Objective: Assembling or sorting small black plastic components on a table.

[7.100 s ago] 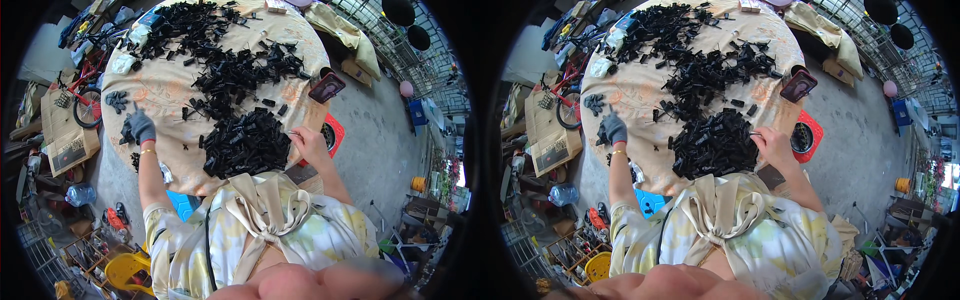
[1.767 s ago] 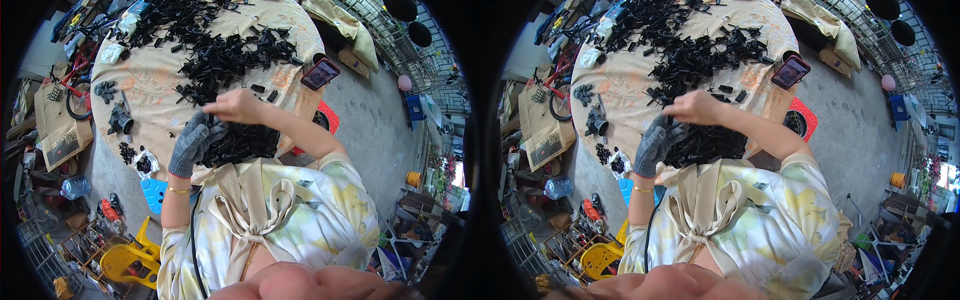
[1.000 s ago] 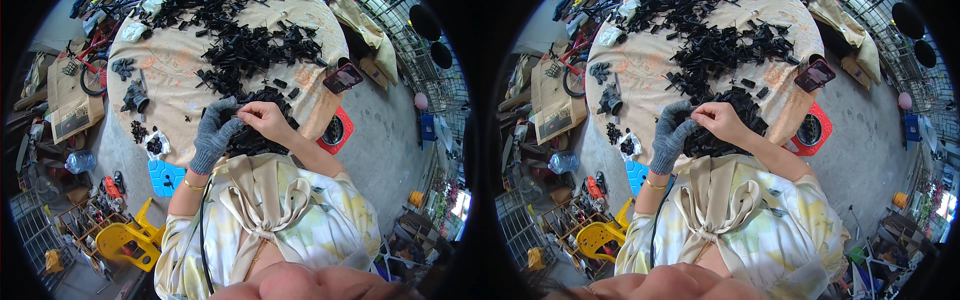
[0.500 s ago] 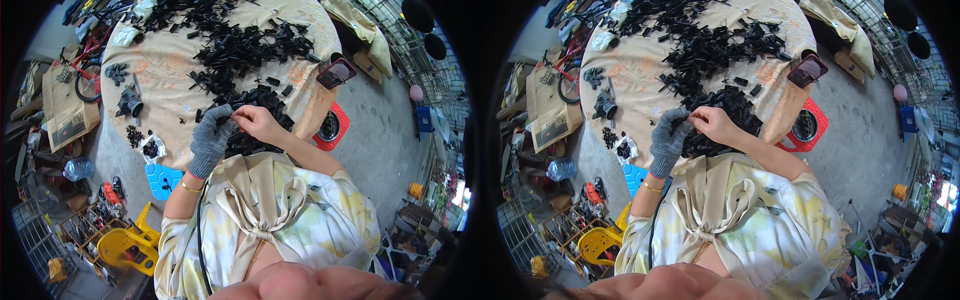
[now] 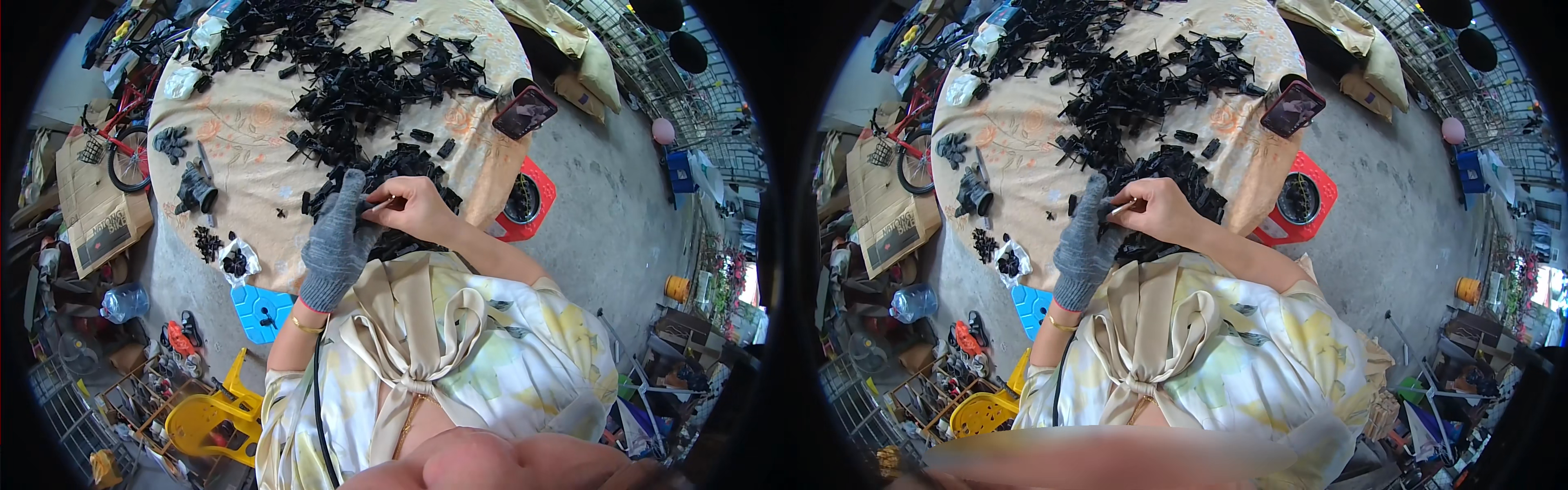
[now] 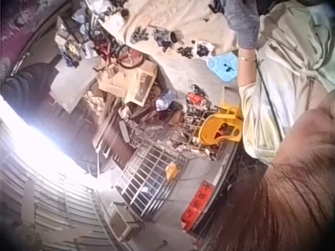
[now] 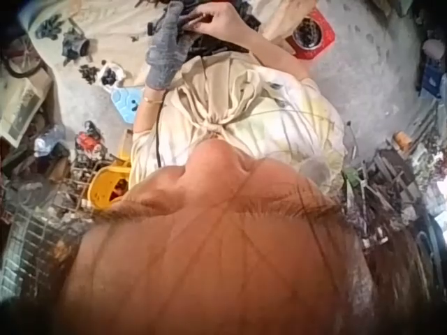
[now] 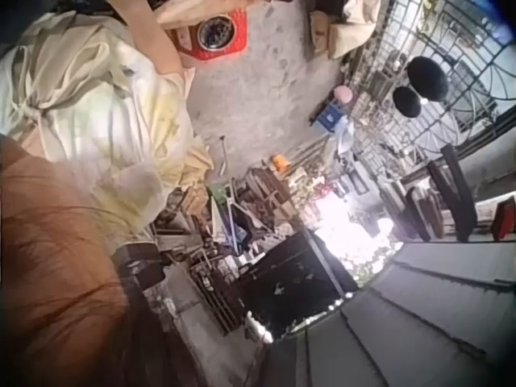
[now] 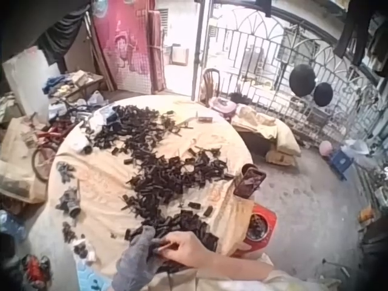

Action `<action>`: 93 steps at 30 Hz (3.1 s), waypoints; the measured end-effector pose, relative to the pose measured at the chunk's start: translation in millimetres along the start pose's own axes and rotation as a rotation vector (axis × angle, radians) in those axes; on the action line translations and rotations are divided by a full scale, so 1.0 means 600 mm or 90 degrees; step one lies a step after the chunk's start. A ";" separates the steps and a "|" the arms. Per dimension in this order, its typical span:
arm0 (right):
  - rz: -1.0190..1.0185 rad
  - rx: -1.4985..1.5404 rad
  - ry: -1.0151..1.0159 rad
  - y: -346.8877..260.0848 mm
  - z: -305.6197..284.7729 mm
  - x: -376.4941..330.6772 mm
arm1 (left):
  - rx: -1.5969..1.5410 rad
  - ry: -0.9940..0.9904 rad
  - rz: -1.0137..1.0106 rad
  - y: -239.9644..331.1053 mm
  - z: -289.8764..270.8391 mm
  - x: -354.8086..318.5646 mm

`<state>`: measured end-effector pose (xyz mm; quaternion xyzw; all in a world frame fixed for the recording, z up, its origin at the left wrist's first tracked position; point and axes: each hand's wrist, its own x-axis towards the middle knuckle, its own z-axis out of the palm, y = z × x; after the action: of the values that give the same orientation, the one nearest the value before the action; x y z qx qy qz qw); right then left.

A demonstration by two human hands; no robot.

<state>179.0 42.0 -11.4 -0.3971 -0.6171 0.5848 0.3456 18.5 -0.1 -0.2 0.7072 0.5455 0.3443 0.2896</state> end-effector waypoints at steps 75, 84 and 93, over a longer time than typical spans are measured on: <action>0.095 -0.630 0.075 0.191 0.022 0.232 | -0.056 0.021 0.008 -0.097 0.015 -0.031; 0.175 -0.081 -0.032 0.109 -0.065 0.191 | 0.044 0.105 -0.044 -0.112 -0.002 0.003; 0.186 0.129 -0.137 0.020 -0.007 0.096 | -0.160 0.012 -0.024 -0.068 0.001 0.037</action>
<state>158.1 95.4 -25.0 -0.3810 -0.5240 0.7270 0.2275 -1.0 31.3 -28.8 0.6517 0.5140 0.4111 0.3770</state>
